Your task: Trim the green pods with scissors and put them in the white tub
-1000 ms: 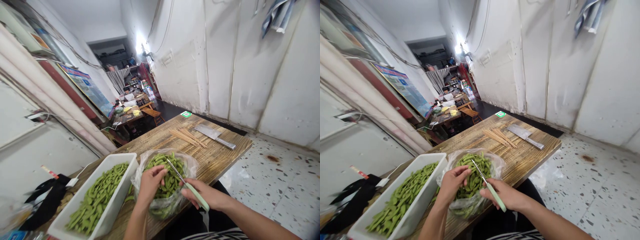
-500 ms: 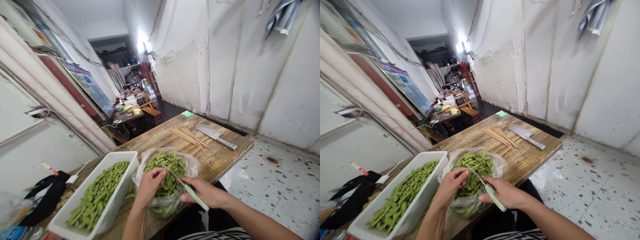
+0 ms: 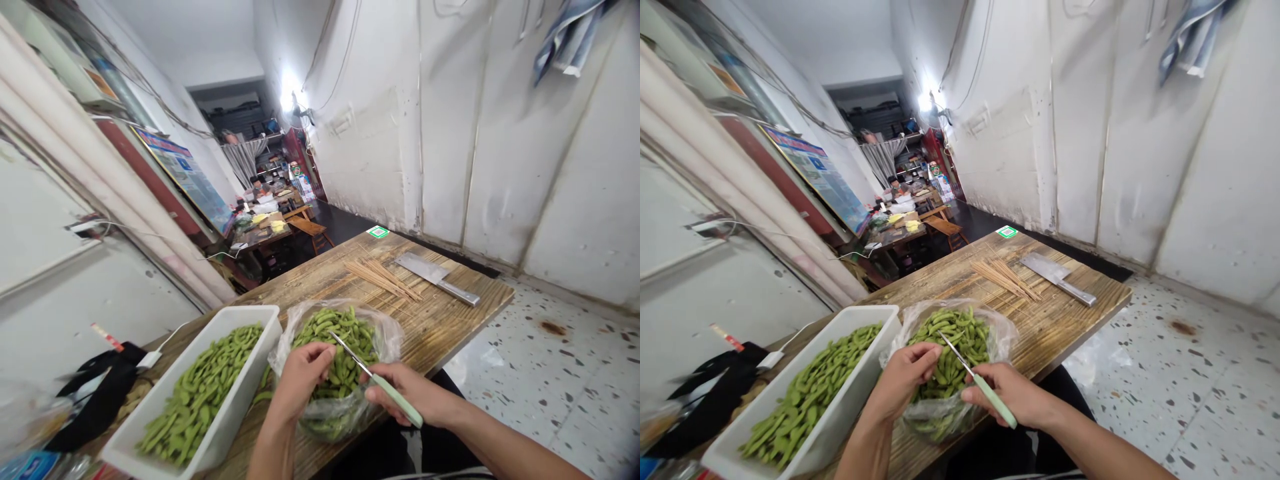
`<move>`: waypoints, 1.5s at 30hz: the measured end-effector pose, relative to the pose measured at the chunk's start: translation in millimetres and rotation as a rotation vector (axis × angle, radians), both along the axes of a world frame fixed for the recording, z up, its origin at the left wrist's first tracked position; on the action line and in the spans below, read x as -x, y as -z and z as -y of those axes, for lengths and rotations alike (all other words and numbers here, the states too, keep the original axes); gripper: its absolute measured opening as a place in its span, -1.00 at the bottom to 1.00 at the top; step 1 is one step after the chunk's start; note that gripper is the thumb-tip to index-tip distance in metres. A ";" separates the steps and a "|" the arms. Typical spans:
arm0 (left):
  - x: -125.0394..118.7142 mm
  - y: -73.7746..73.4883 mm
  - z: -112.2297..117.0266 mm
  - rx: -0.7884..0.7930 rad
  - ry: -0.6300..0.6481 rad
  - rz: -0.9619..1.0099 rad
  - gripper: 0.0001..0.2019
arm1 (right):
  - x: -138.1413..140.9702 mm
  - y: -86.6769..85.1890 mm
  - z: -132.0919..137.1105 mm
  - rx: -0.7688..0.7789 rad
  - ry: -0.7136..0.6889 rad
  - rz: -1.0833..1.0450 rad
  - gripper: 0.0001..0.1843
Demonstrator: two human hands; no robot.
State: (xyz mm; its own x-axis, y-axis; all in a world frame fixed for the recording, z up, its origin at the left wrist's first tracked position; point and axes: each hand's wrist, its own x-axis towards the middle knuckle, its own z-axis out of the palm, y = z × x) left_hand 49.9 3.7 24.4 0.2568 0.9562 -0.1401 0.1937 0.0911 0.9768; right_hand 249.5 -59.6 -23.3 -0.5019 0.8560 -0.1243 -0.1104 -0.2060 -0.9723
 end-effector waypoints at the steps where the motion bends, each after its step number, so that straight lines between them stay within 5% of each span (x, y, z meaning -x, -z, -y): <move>1: -1.2 -0.2 0.0 0.009 -0.041 0.033 -0.58 | 0.1 0.7 -0.4 -0.006 0.002 0.004 -0.45; 12: -5.7 5.6 2.0 -0.063 -0.236 0.183 -0.62 | 3.4 -4.7 2.9 -0.045 0.024 0.024 -0.32; 26: -14.9 11.5 10.5 -0.071 -0.261 0.191 -0.66 | 5.9 -14.2 4.5 0.047 0.047 -0.054 -0.45; 36: -16.4 11.8 12.4 -0.094 -0.304 0.177 -0.62 | 1.3 -12.0 5.8 -0.015 0.017 0.028 -0.32; 45: -22.5 11.4 13.1 -0.033 -0.345 0.279 -0.55 | 7.9 -8.4 4.3 0.082 0.074 -0.126 -0.46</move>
State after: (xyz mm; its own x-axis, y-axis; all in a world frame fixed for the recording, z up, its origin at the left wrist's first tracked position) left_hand 72.4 -9.3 13.0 -0.0545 0.9954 -0.0790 -0.1145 0.0724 0.9908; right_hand 241.6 -63.9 -14.9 -0.4541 0.8806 -0.1354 -0.2485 -0.2711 -0.9299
